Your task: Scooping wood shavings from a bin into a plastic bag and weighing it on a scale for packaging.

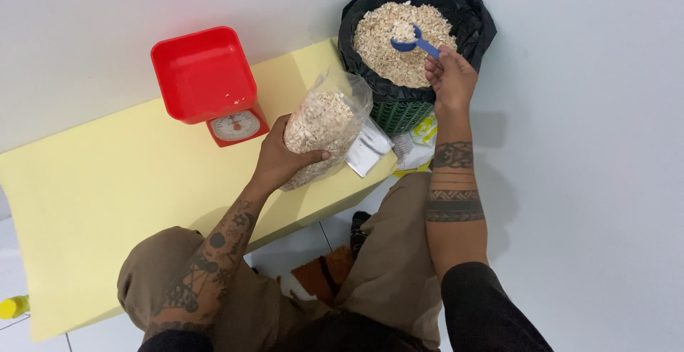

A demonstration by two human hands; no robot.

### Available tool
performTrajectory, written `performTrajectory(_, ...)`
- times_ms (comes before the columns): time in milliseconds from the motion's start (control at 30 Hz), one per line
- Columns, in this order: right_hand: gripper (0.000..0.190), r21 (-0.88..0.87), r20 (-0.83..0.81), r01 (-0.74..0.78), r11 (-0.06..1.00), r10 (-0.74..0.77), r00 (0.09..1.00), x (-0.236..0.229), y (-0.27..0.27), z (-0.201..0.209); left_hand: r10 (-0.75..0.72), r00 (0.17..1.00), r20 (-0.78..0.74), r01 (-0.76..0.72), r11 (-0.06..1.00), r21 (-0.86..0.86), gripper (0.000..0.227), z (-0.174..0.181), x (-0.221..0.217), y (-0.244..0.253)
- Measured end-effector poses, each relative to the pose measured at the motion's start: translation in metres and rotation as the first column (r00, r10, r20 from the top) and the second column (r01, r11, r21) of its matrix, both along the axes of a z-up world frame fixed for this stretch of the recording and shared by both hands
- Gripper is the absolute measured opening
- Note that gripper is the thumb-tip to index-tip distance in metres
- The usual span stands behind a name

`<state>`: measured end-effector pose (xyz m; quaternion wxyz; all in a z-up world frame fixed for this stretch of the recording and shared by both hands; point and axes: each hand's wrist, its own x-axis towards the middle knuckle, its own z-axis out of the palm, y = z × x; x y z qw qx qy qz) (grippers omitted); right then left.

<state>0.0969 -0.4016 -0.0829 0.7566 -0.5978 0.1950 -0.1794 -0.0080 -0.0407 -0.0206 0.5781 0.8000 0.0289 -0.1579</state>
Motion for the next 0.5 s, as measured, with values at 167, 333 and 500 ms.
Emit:
performTrajectory(167,0.040,0.035,0.006,-0.021,0.999,0.021,1.000,0.000,-0.005,0.001,-0.006,1.000,0.003,0.006,1.000,-0.007,0.097,-0.003,0.001,0.002)
performTrajectory(333,0.041,-0.001,-0.001,-0.051,0.999,0.051,0.999,-0.009,0.002,0.010,0.009,1.000,0.002,-0.009,1.000,-0.013,0.098,-0.003,0.000,0.000)
performTrajectory(500,0.038,-0.034,0.012,-0.097,0.995,0.097,0.995,-0.007,-0.001,0.005,0.008,1.000,-0.007,-0.008,1.000,-0.005,0.099,-0.002,0.000,-0.001)
